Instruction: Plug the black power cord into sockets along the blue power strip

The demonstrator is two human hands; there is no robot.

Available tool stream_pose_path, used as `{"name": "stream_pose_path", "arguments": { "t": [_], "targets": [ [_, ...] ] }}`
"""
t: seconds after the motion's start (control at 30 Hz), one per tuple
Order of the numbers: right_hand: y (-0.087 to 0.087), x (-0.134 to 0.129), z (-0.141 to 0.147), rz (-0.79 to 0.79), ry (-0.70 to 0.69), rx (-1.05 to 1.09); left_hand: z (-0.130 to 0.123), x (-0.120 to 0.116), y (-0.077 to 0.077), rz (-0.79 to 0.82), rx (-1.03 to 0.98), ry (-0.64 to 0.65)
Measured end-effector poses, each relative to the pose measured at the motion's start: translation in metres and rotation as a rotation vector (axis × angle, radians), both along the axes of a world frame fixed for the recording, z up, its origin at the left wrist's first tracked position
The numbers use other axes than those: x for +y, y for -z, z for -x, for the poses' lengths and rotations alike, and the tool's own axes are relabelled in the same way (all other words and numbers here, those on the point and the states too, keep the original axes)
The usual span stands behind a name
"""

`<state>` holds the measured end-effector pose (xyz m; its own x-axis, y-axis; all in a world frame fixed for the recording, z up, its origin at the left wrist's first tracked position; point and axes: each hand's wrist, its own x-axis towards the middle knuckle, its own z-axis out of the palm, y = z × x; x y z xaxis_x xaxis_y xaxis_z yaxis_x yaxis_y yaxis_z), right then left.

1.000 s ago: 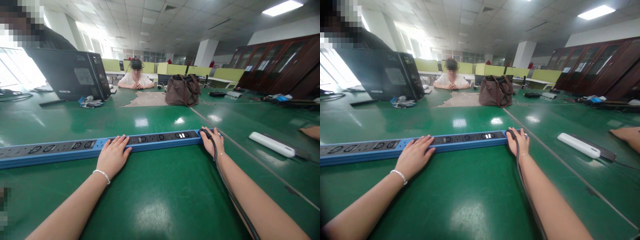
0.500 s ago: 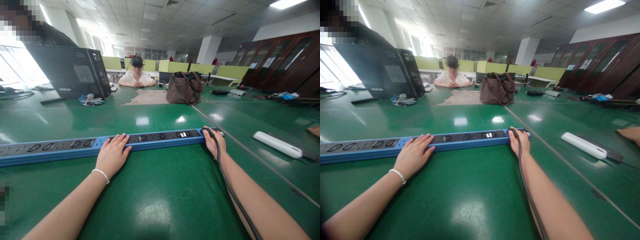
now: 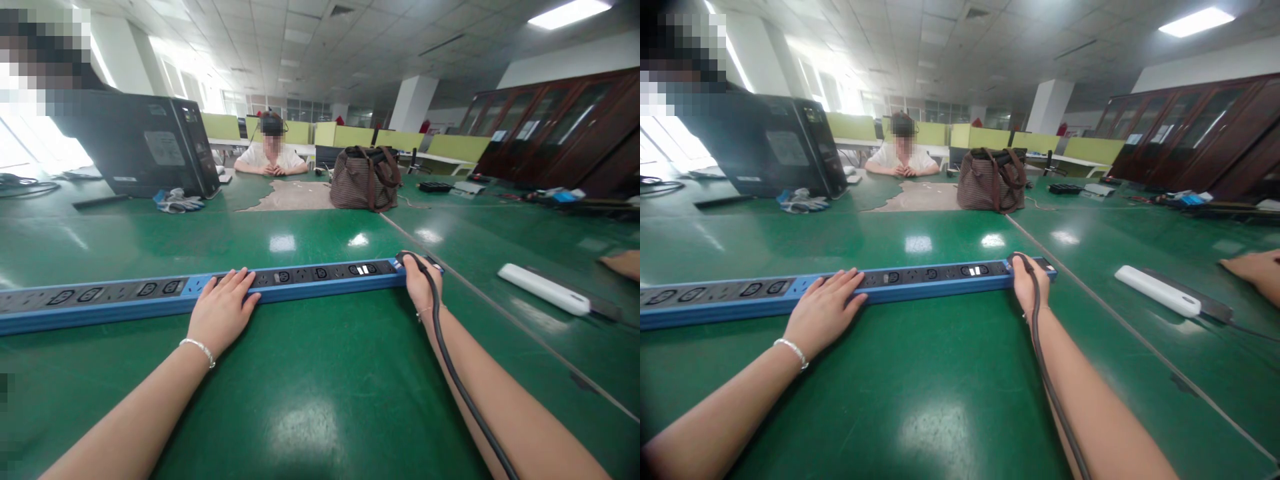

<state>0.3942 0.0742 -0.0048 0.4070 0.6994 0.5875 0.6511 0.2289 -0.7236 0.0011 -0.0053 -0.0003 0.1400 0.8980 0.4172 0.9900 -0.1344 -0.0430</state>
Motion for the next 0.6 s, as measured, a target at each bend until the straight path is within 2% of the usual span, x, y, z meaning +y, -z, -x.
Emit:
{"name": "stream_pose_path", "arguments": {
  "t": [0.2, 0.6],
  "targets": [
    [-0.005, -0.004, 0.017, 0.138, -0.015, -0.295, -0.001, 0.000, -0.002, 0.009, -0.001, -0.003],
    [-0.007, -0.003, 0.014, 0.166, 0.000, -0.332, -0.001, 0.000, -0.001, 0.010, 0.010, -0.005]
  ]
}}
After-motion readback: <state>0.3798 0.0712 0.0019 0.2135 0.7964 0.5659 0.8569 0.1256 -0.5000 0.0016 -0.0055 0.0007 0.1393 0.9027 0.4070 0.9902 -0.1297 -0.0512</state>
